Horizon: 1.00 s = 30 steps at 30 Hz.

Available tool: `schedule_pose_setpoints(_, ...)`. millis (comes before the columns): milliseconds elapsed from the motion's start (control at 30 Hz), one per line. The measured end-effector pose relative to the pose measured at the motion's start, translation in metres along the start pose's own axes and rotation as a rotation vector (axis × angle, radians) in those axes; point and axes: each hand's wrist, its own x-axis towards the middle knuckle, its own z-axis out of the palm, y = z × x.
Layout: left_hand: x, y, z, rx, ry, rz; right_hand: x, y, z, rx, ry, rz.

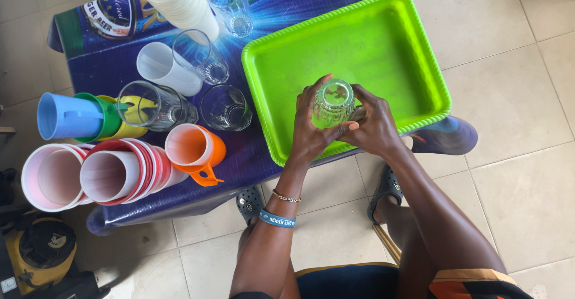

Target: The person picks up and wipes several glasses with a cloth, placing each one upside down on a tray.

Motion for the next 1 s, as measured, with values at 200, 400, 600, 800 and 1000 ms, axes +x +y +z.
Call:
schedule_pose_setpoints(200,-0.008,-0.005,0.008,-0.363,0.008,-0.032,0.005,0.009,-0.006,0.026,0.098,-0.028)
schedule_pose_setpoints(400,-0.008,-0.011,0.008,-0.245,-0.028,-0.128,0.018,0.025,-0.021,0.002,0.232,-0.002)
schedule_pose_setpoints(600,-0.004,-0.004,0.013,0.207,-0.287,0.082,0.038,0.034,-0.031,0.153,0.377,0.278)
schedule_pose_setpoints(800,-0.003,-0.009,0.02,0.382,-0.36,0.046,0.046,0.063,-0.035,0.093,0.478,0.072)
schedule_pose_setpoints(1000,-0.003,-0.014,0.025,0.42,-0.343,0.014,0.05,0.074,-0.041,0.009,0.511,0.1)
